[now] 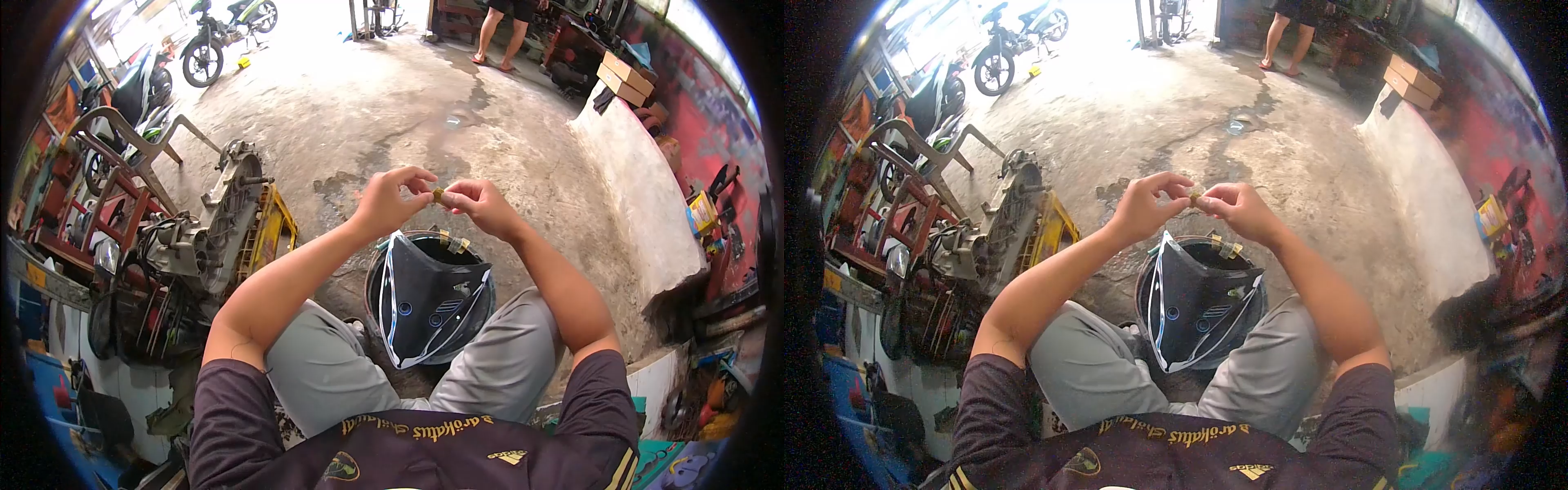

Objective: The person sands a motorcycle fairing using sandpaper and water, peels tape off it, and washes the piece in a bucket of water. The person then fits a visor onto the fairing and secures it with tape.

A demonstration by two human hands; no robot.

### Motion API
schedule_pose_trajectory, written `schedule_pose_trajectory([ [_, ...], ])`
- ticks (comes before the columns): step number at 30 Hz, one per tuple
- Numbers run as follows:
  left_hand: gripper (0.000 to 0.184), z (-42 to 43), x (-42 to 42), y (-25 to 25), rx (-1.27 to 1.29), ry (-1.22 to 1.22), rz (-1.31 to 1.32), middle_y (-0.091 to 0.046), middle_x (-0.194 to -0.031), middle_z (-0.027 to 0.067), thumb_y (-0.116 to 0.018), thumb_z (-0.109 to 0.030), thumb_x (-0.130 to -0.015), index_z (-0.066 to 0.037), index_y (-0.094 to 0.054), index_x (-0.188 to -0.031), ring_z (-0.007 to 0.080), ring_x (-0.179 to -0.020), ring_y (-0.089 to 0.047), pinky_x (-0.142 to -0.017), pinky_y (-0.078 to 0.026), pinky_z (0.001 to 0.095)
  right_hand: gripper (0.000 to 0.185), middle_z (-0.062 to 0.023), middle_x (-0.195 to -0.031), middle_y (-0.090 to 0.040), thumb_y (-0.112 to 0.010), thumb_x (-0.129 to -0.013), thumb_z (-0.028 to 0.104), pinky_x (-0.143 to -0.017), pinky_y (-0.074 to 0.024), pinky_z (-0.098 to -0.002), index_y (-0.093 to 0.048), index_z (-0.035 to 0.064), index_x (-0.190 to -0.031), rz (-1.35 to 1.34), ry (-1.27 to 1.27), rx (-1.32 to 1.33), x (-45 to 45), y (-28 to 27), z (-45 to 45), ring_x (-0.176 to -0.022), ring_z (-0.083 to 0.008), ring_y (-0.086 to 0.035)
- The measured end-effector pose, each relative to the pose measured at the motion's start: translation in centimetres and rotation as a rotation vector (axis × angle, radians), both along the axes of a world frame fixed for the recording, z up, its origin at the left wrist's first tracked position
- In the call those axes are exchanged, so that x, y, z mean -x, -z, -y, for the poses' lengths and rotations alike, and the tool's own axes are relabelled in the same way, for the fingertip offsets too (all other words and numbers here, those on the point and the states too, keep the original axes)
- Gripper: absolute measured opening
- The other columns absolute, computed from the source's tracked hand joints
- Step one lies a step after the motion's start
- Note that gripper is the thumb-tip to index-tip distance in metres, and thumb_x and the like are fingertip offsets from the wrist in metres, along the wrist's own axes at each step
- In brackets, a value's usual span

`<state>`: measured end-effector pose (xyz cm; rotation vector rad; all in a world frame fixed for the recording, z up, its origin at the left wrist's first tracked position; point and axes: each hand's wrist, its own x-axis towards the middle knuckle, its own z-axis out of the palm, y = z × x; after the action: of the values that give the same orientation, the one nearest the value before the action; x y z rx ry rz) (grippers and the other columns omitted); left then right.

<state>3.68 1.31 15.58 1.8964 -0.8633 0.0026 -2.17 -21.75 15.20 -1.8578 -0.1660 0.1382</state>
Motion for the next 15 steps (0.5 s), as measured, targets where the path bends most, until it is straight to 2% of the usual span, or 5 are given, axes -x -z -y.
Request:
schedule_pose_trajectory([
  [3, 0.029, 0.05, -0.05, 0.06, -0.003, 0.019, -0.013, -0.078, -0.094, 0.0027, -0.074, -0.016, -0.089, -0.011, -0.075, -0.118, 0.0133, -0.088, -0.069, -0.083, -0.047, 0.0336, 0.022, -0.0031, -0.091, -0.072, -0.068, -0.098, 0.02, -0.079, -0.051, -0.0286, -0.074, 0.0001, -0.106, 0.02, -0.001, 0.015, -0.41, 0.96, 0.65, -0.085, -0.0102, -0.064],
  [5, 0.027, 0.24, -0.07, 0.28, 0.06, -0.001, -0.033, -0.076, -0.092, 0.0083, -0.075, -0.009, -0.088, -0.007, -0.075, -0.115, 0.0148, -0.087, -0.069, -0.082, -0.054, 0.0334, 0.021, -0.003, -0.091, -0.072, -0.068, -0.098, 0.018, -0.078, -0.051, -0.0286, -0.074, -0.0001, -0.106, 0.031, 0.0, 0.023, -0.44, 1.08, 0.8, -0.085, -0.0102, -0.064],
  [12, 0.03, 0.31, -0.15, 0.51, 0.019, 0.01, -0.217, -0.076, -0.093, 0.0066, -0.077, -0.014, -0.09, -0.006, -0.073, -0.118, 0.0133, -0.089, -0.068, -0.083, -0.054, 0.0325, 0.02, -0.0042, -0.089, -0.072, -0.069, -0.095, 0.015, -0.078, -0.0514, -0.0287, -0.074, -0.0015, -0.106, 0.051, 0.012, 0.041, -0.42, 0.94, 0.58, -0.084, -0.0109, -0.064],
  [14, 0.029, 0.34, -0.2, 0.77, 0.028, 0.04, -0.175, -0.075, -0.094, -0.0014, -0.077, -0.023, -0.093, -0.013, -0.075, -0.12, 0.0071, -0.087, -0.063, -0.076, -0.045, 0.0282, 0.019, -0.0046, -0.089, -0.072, -0.069, -0.095, 0.014, -0.078, -0.0515, -0.0288, -0.074, -0.0014, -0.105, 0.068, 0.008, 0.03, -0.54, 0.95, 0.64, -0.084, -0.0112, -0.064],
  [15, 0.029, 0.33, -0.24, 0.92, 0.027, 0.041, -0.175, -0.075, -0.094, -0.0014, -0.077, -0.023, -0.093, -0.013, -0.075, -0.12, 0.0071, -0.087, -0.063, -0.076, -0.045, 0.0282, 0.019, -0.0049, -0.089, -0.073, -0.069, -0.095, 0.014, -0.078, -0.0515, -0.0291, -0.074, -0.0015, -0.104, 0.06, 0.007, 0.041, -0.6, 1.15, 0.72, -0.084, -0.0115, -0.064],
])
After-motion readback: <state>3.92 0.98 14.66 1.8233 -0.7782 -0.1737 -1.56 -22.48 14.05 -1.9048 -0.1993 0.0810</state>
